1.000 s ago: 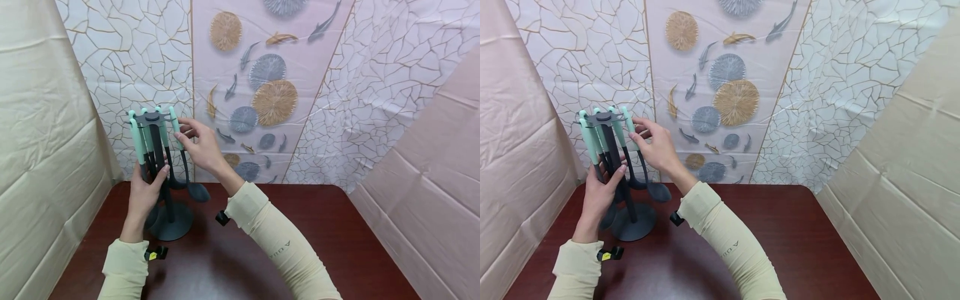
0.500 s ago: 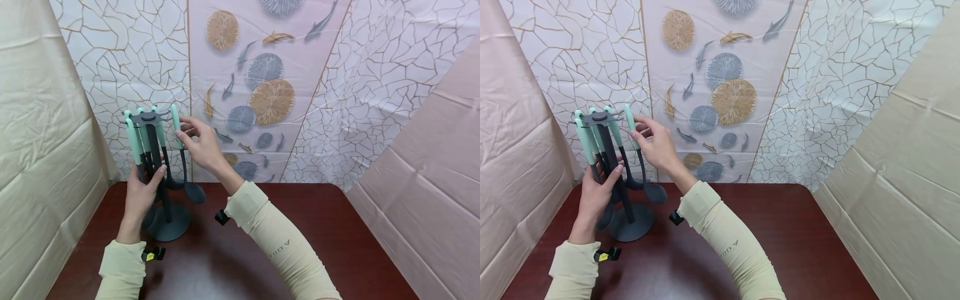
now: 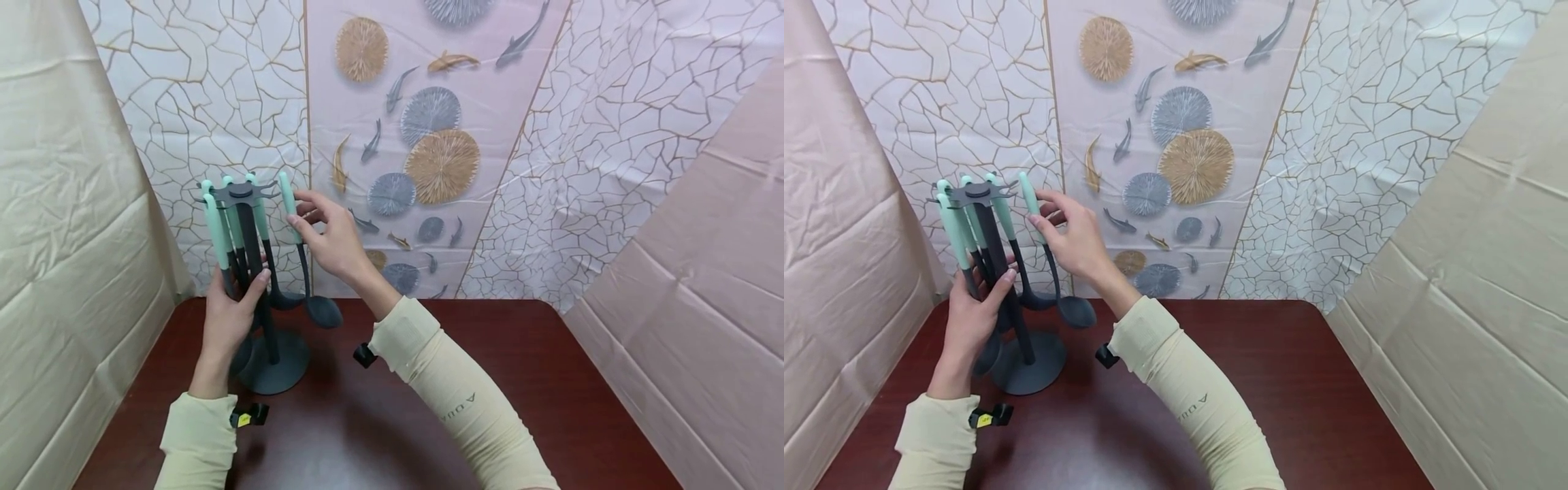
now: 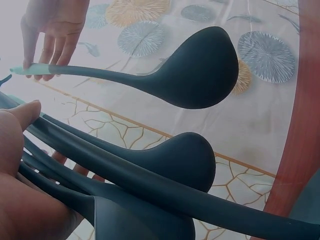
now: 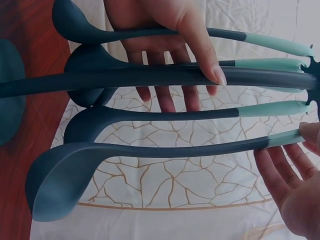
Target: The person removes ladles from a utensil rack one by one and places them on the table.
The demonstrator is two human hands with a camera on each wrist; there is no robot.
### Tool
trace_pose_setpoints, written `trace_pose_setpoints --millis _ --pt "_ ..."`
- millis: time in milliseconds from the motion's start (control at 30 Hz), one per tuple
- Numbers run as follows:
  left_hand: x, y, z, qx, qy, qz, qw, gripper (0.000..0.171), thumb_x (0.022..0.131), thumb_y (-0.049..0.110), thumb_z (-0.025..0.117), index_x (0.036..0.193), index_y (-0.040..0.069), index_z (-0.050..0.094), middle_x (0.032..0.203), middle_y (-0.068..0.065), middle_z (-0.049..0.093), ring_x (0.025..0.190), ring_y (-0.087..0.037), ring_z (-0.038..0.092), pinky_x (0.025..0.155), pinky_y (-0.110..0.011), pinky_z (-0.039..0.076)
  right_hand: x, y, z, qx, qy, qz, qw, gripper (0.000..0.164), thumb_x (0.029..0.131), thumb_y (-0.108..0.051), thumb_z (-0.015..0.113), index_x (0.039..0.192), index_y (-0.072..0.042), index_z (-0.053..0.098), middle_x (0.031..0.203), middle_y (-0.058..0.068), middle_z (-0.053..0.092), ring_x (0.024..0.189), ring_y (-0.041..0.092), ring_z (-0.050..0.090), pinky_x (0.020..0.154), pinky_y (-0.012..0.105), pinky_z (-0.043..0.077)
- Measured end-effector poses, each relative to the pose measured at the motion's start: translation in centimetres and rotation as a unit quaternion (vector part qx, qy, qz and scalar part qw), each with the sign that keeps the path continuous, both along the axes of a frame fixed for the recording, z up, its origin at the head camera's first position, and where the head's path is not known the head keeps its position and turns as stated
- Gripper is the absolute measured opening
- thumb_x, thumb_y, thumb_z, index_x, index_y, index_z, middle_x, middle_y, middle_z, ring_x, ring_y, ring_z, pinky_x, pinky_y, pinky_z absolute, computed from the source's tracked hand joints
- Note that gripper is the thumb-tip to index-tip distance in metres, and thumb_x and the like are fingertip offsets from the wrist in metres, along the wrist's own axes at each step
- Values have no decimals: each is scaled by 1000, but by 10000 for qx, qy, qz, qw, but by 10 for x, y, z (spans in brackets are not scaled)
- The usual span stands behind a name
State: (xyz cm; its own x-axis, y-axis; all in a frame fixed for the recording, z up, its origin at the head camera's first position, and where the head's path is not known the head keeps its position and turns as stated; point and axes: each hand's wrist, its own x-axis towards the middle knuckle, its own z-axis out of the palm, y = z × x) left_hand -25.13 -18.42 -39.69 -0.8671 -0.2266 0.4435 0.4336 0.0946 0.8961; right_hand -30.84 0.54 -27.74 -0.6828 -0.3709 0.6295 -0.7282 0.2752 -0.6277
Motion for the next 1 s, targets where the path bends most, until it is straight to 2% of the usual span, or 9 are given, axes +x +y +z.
trace_pose_setpoints --millis 433,800,1000 --pt "0 -2 -2 34 -61 -64 10000 59 103 33 71 157 28 46 149 -5 63 135 -18 60 104 -22 49 0 11 2 106 389 -168 9990 40 105 -13 67 145 -8 63 112 9 72 97 17 71 75 27 57" --pt "1 -1 -1 39 -162 -53 9998 60 103 32 72 157 29 45 150 -7 62 137 -26 59 104 -25 51 -3 23 3 158 501 -335 9981 39 104 -13 69 143 -10 65 109 8 73 95 16 71 73 27 56" --pt "0 -1 -1 2 -273 -12 9996 59 103 35 72 156 31 47 150 -5 62 136 -23 59 107 -34 51 -5 31 1 56 457 -402 9981 38 104 -13 70 141 -12 67 106 7 73 91 16 70 71 28 57"
